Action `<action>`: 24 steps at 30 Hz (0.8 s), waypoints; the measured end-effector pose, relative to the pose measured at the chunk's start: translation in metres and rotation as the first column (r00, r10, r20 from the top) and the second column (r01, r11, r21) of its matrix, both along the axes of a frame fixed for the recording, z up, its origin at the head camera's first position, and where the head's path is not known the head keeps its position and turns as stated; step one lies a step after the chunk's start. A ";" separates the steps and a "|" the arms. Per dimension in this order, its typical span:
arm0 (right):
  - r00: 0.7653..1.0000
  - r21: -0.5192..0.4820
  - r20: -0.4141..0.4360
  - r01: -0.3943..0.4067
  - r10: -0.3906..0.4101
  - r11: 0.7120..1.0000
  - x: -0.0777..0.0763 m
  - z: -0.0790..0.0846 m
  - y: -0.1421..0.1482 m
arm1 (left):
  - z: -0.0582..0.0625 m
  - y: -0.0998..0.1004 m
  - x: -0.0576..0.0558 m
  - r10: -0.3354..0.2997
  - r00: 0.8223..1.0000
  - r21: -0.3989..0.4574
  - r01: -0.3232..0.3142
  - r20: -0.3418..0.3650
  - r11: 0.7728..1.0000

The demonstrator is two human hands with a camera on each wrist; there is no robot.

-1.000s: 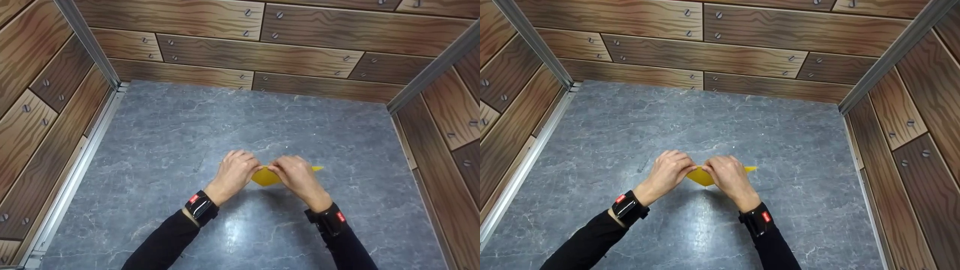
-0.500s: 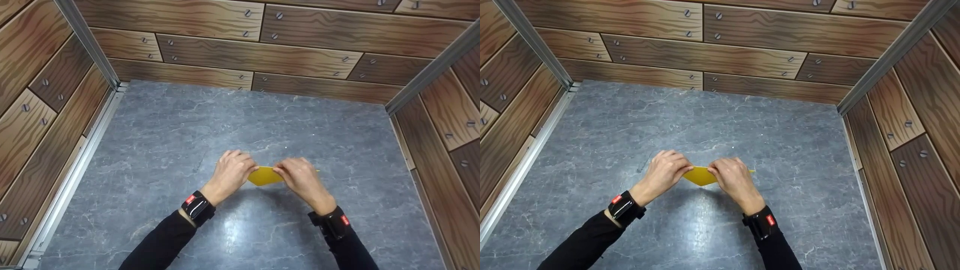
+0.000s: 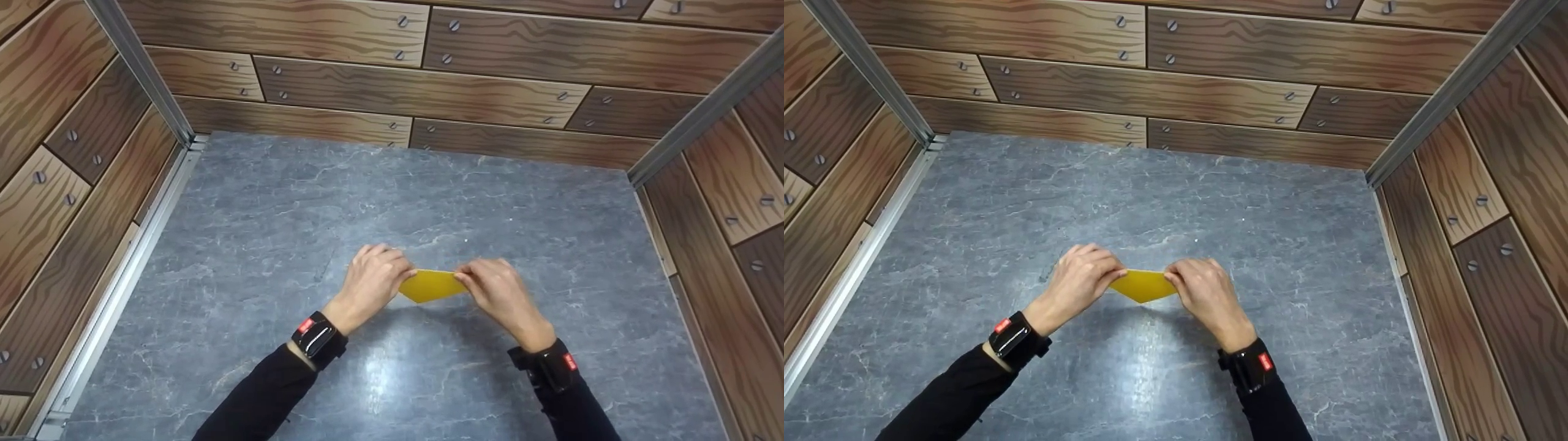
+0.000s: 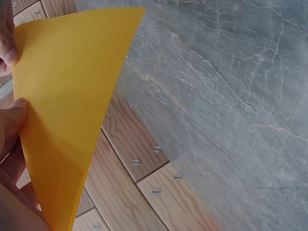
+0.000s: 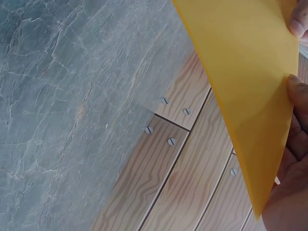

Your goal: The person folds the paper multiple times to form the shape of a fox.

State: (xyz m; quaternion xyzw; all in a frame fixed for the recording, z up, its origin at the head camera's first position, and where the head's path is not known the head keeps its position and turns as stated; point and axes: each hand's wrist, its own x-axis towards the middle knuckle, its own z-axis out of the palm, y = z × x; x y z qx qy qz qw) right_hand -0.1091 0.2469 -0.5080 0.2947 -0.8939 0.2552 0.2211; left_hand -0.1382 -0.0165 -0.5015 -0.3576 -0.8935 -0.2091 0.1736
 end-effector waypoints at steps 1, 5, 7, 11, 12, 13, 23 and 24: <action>1.000 0.002 0.001 0.000 0.000 1.000 0.000 0.000 0.000 | 0.000 0.000 0.000 -0.003 1.000 -0.001 0.003 0.000 1.000; 1.000 0.012 0.005 0.003 -0.003 1.000 0.001 0.001 0.001 | 0.001 0.000 -0.001 -0.004 1.000 -0.001 0.004 -0.002 1.000; 1.000 0.016 0.001 0.010 -0.010 1.000 0.001 0.001 0.001 | 0.001 0.000 -0.001 -0.004 1.000 0.002 0.004 0.000 1.000; 1.000 0.011 -0.008 0.020 -0.020 1.000 0.001 0.000 0.002 | 0.001 0.001 -0.002 -0.007 1.000 0.003 0.007 -0.001 1.000; 1.000 0.010 -0.009 0.018 -0.018 1.000 0.001 0.000 0.003 | 0.001 0.000 -0.002 -0.008 1.000 0.001 0.008 -0.003 1.000; 1.000 0.010 -0.010 0.016 -0.016 1.000 0.002 0.000 0.004 | 0.001 0.000 -0.002 -0.009 1.000 0.000 0.009 -0.006 1.000; 0.999 -0.002 -0.009 0.053 -0.053 0.999 0.005 -0.001 0.015 | 0.000 -0.004 -0.003 0.019 1.000 0.005 -0.019 -0.002 1.000; 0.999 -0.002 0.000 0.054 -0.054 0.999 0.005 -0.001 0.016 | 0.000 -0.004 -0.003 0.016 1.000 0.003 -0.016 -0.001 1.000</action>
